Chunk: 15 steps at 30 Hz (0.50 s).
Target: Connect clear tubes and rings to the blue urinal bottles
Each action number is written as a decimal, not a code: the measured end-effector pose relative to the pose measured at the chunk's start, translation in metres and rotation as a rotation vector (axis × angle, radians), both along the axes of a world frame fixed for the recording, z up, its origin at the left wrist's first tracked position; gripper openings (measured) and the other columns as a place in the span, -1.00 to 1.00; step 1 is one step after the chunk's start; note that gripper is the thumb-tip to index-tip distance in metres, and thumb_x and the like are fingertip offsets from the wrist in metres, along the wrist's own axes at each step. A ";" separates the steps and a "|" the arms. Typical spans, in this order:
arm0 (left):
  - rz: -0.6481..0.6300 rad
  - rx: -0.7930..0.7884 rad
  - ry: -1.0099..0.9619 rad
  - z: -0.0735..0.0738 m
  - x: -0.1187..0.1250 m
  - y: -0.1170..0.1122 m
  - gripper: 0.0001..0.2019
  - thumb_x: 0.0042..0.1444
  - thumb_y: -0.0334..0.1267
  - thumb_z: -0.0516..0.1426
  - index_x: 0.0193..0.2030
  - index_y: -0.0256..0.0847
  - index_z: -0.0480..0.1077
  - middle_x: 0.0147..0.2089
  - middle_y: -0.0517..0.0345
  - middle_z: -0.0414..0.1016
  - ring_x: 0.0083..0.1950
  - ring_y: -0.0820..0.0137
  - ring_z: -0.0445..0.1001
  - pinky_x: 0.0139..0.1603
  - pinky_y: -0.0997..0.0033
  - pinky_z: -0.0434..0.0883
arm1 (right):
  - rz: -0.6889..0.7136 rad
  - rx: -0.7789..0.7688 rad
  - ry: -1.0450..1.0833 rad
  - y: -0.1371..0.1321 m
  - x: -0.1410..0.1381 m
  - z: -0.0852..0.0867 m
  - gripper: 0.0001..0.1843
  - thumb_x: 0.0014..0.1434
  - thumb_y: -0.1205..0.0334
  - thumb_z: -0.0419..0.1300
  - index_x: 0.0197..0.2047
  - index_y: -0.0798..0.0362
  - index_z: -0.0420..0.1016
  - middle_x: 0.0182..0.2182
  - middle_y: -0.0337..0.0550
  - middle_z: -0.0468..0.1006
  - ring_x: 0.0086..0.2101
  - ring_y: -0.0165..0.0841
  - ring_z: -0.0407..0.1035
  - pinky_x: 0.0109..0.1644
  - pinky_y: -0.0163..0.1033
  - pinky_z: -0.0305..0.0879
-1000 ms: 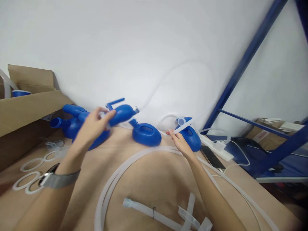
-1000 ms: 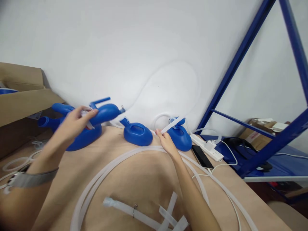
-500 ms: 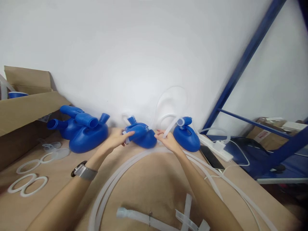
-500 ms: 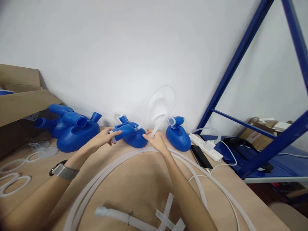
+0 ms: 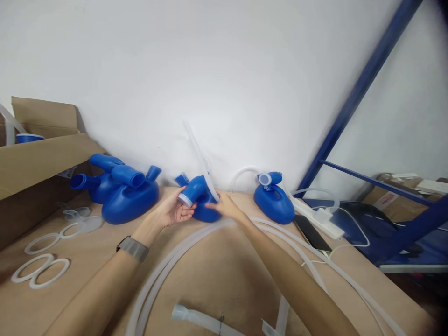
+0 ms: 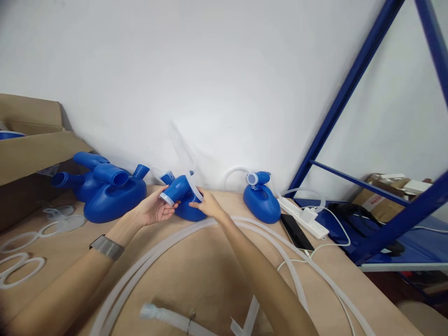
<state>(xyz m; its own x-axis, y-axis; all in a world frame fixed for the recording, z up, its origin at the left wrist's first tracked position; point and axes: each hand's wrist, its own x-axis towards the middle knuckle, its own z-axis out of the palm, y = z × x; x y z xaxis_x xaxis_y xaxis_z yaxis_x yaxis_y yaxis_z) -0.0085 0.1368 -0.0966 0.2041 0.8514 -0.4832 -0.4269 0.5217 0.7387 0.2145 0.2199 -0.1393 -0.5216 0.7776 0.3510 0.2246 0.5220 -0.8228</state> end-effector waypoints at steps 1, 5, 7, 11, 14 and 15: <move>-0.002 0.007 -0.046 0.001 0.002 0.000 -0.41 0.42 0.18 0.00 -0.09 -0.44 0.48 -0.39 -0.13 0.64 -0.51 0.30 0.60 -0.49 0.40 0.60 | 0.021 0.002 -0.005 -0.004 0.000 0.000 -0.35 0.05 0.10 0.45 0.20 0.06 0.55 0.06 -0.05 0.67 0.03 -0.07 0.55 0.24 0.05 0.42; -0.007 0.074 -0.155 0.004 0.017 0.003 -0.40 0.46 0.16 -0.07 -0.11 -0.45 0.47 -0.42 -0.10 0.61 -0.57 0.36 0.56 -0.52 0.46 0.56 | 0.041 0.011 -0.036 -0.013 0.005 0.002 -0.39 0.05 0.08 0.47 0.16 0.05 0.59 0.04 -0.05 0.68 0.06 -0.01 0.54 0.28 0.10 0.39; -0.016 0.074 -0.148 0.005 0.023 0.003 -0.35 0.47 0.19 -0.13 -0.10 -0.45 0.46 -0.44 -0.07 0.60 -0.59 0.37 0.54 -0.55 0.47 0.53 | 0.039 0.013 -0.054 -0.013 0.007 0.004 -0.33 0.03 0.05 0.48 0.21 0.04 0.56 0.08 -0.04 0.66 0.11 0.00 0.52 0.30 0.10 0.38; -0.041 0.079 0.143 0.010 0.021 0.000 -0.13 0.35 0.41 -0.34 -0.06 -0.38 0.45 -0.35 -0.20 0.63 -0.49 0.23 0.60 -0.53 0.36 0.52 | 0.017 0.020 -0.088 -0.010 0.008 0.007 -0.29 0.04 0.06 0.49 0.24 0.05 0.53 0.14 -0.02 0.62 0.14 -0.02 0.51 0.31 0.06 0.38; -0.020 0.176 0.591 0.023 0.013 -0.010 -0.21 0.28 0.47 -0.18 -0.11 -0.29 0.44 -0.38 -0.12 0.60 -0.43 0.20 0.58 -0.46 0.35 0.49 | -0.034 0.031 -0.115 -0.005 0.009 0.007 -0.32 0.06 0.11 0.48 0.24 0.03 0.52 0.13 -0.06 0.63 0.11 -0.05 0.53 0.29 0.05 0.40; -0.058 0.250 0.731 0.028 0.012 -0.016 -0.28 0.27 0.45 -0.06 -0.15 -0.27 0.45 -0.40 -0.07 0.59 -0.41 0.21 0.58 -0.43 0.36 0.47 | -0.065 0.037 -0.127 -0.002 0.010 0.007 -0.31 0.06 0.13 0.47 0.26 0.01 0.51 0.14 -0.07 0.63 0.12 -0.06 0.52 0.30 0.06 0.39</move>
<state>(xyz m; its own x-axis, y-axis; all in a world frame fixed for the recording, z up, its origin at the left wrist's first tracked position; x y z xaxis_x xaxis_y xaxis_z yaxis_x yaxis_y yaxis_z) 0.0040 0.1206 -0.0689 -0.0455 0.9505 -0.3074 0.2370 0.3092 0.9210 0.2248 0.2178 -0.1319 -0.5125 0.7991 0.3141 0.3600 0.5321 -0.7663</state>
